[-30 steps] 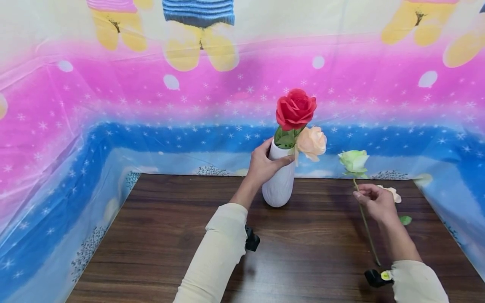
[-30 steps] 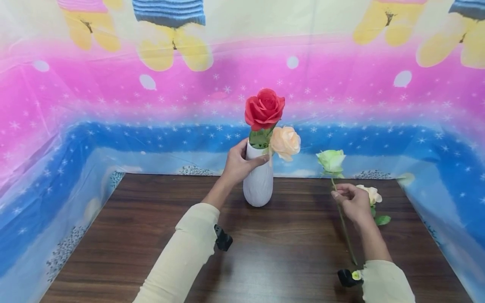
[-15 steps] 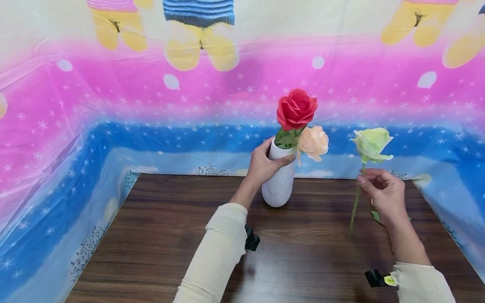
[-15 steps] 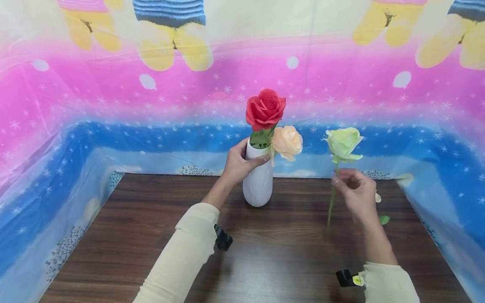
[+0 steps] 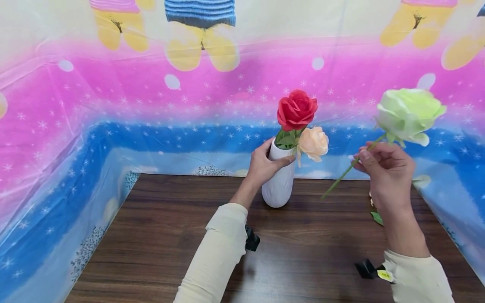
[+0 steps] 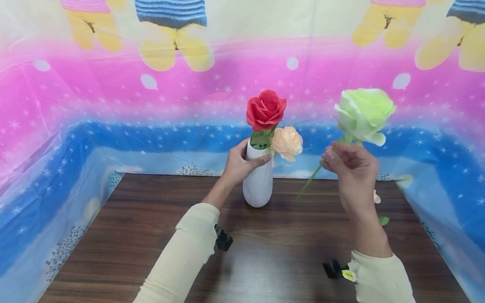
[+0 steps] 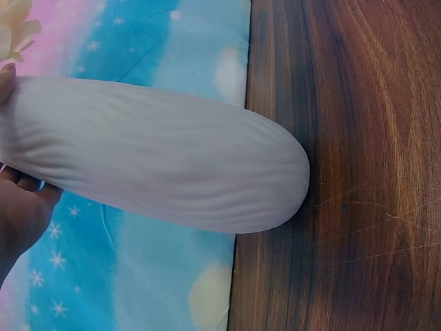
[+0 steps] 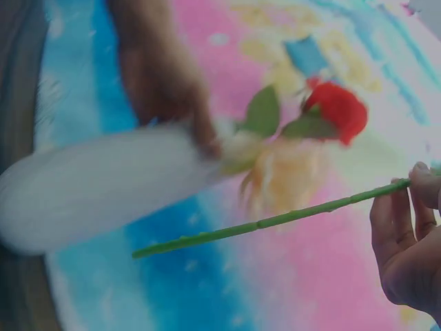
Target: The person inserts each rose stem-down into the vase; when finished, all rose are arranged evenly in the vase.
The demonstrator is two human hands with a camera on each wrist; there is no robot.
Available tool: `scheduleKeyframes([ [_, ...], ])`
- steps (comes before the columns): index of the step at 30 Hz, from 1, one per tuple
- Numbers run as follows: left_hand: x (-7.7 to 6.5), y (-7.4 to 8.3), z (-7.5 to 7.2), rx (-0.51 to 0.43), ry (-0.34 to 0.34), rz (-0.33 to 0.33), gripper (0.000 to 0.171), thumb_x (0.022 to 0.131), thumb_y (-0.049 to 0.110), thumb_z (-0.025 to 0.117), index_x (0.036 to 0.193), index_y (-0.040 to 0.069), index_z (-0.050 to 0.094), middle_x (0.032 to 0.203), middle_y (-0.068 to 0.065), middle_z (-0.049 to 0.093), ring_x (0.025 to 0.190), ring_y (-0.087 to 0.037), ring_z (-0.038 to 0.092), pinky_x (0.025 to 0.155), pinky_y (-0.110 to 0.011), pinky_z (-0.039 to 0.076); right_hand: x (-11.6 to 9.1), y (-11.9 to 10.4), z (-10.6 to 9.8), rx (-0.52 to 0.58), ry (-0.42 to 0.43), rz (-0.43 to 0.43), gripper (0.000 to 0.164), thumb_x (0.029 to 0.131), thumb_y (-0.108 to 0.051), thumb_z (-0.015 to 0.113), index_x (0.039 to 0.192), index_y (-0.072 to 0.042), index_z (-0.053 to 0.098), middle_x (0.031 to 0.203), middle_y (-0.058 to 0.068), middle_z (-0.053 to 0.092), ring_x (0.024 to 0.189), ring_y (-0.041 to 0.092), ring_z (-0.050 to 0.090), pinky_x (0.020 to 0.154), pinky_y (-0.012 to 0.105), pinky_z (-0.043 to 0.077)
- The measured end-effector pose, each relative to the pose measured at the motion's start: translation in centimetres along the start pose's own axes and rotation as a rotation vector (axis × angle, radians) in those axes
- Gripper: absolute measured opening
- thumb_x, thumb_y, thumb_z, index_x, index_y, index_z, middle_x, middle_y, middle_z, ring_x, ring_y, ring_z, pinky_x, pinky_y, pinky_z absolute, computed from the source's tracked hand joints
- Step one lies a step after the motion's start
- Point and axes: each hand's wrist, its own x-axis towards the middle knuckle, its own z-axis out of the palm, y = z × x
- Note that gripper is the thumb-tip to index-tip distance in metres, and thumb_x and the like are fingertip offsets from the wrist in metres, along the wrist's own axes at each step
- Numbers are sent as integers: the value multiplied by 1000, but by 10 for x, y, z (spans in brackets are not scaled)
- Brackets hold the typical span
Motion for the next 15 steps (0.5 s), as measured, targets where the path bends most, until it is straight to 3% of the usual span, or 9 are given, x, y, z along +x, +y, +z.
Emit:
scheduleKeyframes([
  [6, 0, 0, 0, -8, -4, -6, 67, 85, 27, 84, 144, 17, 55, 131, -8, 68, 117, -24, 68, 99, -42, 58, 18, -16, 32, 122, 16, -107, 16, 89, 21, 60, 104, 21, 66, 87, 15, 76, 77, 22, 77, 75, 34, 63],
  [15, 0, 1, -1, -2, -2, 3, 67, 85, 25, 83, 146, 17, 55, 132, -9, 68, 119, -25, 68, 100, -44, 57, 38, -27, 68, 346, 127, -180, 20, 81, 13, 76, 95, 19, 63, 83, 23, 75, 74, 30, 77, 74, 41, 63],
])
